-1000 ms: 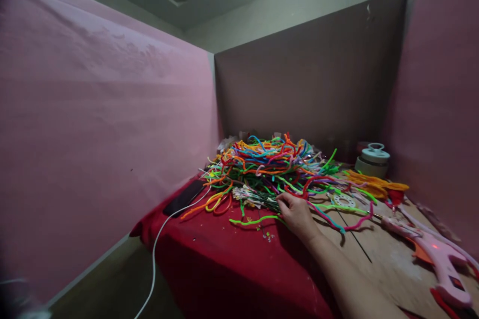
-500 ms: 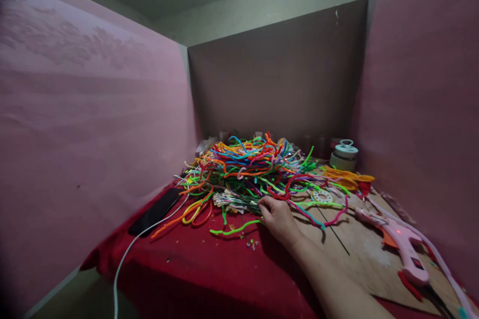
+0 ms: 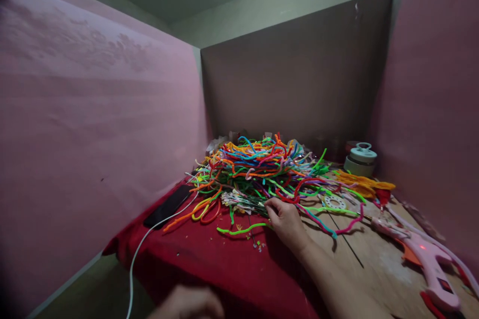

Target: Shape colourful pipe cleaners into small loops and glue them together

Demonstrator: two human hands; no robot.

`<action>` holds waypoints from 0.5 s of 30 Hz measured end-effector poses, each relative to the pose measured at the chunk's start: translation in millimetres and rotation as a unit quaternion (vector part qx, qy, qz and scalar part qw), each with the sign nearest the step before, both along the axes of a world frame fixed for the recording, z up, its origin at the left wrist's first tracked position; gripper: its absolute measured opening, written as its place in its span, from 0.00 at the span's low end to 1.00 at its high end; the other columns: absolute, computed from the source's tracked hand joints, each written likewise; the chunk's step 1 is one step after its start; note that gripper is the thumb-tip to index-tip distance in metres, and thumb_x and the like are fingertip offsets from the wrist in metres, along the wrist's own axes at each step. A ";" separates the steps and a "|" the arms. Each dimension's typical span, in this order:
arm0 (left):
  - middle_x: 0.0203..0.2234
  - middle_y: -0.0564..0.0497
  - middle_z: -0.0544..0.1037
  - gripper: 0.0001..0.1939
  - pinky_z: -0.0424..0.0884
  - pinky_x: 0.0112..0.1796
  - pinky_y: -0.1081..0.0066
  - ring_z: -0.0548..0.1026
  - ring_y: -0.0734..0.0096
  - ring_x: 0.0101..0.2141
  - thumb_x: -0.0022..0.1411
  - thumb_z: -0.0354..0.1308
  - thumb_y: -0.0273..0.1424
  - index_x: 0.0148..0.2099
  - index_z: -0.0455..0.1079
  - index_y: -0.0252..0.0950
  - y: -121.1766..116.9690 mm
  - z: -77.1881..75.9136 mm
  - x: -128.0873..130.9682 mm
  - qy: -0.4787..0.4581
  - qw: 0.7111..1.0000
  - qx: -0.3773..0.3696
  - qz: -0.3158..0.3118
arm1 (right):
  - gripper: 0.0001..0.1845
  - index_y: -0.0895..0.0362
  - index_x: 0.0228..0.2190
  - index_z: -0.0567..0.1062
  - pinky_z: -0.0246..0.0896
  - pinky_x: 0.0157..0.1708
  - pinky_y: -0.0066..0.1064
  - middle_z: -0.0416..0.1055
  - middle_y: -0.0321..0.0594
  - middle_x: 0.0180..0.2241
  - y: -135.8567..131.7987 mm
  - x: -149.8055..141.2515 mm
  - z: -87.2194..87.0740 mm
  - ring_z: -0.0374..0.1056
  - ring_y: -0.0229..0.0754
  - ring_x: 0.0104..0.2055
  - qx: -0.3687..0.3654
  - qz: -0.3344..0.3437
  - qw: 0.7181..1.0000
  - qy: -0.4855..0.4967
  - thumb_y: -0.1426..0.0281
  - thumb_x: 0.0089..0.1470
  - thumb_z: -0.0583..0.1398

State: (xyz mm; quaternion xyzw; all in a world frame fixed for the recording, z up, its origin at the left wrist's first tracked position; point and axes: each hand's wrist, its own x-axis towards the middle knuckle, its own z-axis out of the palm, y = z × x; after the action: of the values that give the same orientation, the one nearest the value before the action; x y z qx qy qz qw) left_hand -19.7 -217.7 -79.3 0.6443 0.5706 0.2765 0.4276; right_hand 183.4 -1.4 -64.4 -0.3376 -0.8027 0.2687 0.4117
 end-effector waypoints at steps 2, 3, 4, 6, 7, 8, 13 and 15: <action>0.44 0.49 0.71 0.14 0.68 0.37 0.69 0.69 0.64 0.43 0.61 0.49 0.38 0.47 0.67 0.44 37.6 33.2 -24.4 0.018 0.995 0.057 0.076 | 0.13 0.58 0.29 0.74 0.59 0.27 0.27 0.72 0.38 0.22 -0.4 -0.1 0.3 0.66 0.39 0.25 -0.006 0.000 1.000 -0.002 0.67 0.52 0.51; 0.43 0.48 0.73 0.15 0.67 0.35 0.70 0.69 0.63 0.42 0.61 0.47 0.37 0.47 0.68 0.42 60.4 51.0 -39.1 0.038 0.987 0.088 0.129 | 0.13 0.58 0.28 0.74 0.59 0.28 0.27 0.72 0.38 0.23 -0.5 -0.2 0.3 0.66 0.39 0.25 -0.010 -0.001 1.000 -0.003 0.67 0.52 0.51; 0.39 0.49 0.74 0.15 0.66 0.34 0.71 0.70 0.64 0.40 0.61 0.47 0.37 0.44 0.70 0.39 84.8 68.1 -54.9 0.120 0.954 0.128 0.241 | 0.13 0.58 0.28 0.74 0.58 0.28 0.27 0.72 0.38 0.23 -0.6 -0.3 0.3 0.67 0.40 0.25 -0.013 -0.001 1.000 -0.003 0.67 0.52 0.51; 0.37 0.48 0.75 0.14 0.65 0.36 0.71 0.70 0.63 0.40 0.60 0.48 0.36 0.41 0.71 0.35 133.6 96.0 -86.8 0.236 0.904 0.123 0.335 | 0.13 0.58 0.29 0.74 0.58 0.29 0.28 0.72 0.39 0.24 -0.2 -0.6 0.1 0.67 0.40 0.27 -0.015 0.001 1.000 -0.004 0.68 0.52 0.51; 0.36 0.47 0.75 0.12 0.66 0.35 0.70 0.71 0.62 0.39 0.58 0.51 0.35 0.39 0.72 0.33 156.1 104.8 -101.5 0.251 0.901 0.108 0.337 | 0.13 0.58 0.29 0.74 0.58 0.29 0.28 0.73 0.39 0.24 0.1 -0.9 -0.1 0.68 0.40 0.27 -0.014 0.003 1.000 -0.004 0.68 0.52 0.51; 0.35 0.47 0.75 0.12 0.67 0.35 0.70 0.71 0.63 0.37 0.57 0.54 0.34 0.38 0.71 0.32 176.2 109.9 -114.8 0.266 0.900 0.089 0.334 | 0.12 0.57 0.29 0.74 0.58 0.30 0.28 0.73 0.39 0.25 0.5 -1.2 -0.2 0.68 0.40 0.28 -0.013 0.005 1.000 -0.004 0.68 0.52 0.51; 0.45 0.47 0.70 0.16 0.70 0.39 0.61 0.71 0.63 0.41 0.59 0.54 0.35 0.49 0.65 0.34 232.5 95.5 -157.9 0.329 0.898 0.021 0.291 | 0.13 0.57 0.30 0.74 0.58 0.28 0.27 0.72 0.38 0.24 0.6 -3.0 0.9 0.67 0.40 0.27 -0.030 0.015 0.999 -0.007 0.69 0.53 0.50; 0.45 0.47 0.69 0.17 0.70 0.39 0.61 0.70 0.62 0.42 0.59 0.54 0.35 0.49 0.65 0.34 239.4 86.2 -168.0 0.335 0.903 0.024 0.269 | 0.13 0.57 0.30 0.74 0.58 0.29 0.27 0.72 0.39 0.25 -0.2 -3.8 1.6 0.67 0.40 0.28 -0.039 0.021 0.999 -0.006 0.69 0.54 0.50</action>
State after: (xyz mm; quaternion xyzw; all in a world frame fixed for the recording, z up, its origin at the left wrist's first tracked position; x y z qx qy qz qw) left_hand -187.7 21.7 6.9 0.5308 0.8250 0.1627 0.1054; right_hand 179.6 -1.5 -62.8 -0.3379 -0.8011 0.3062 0.3876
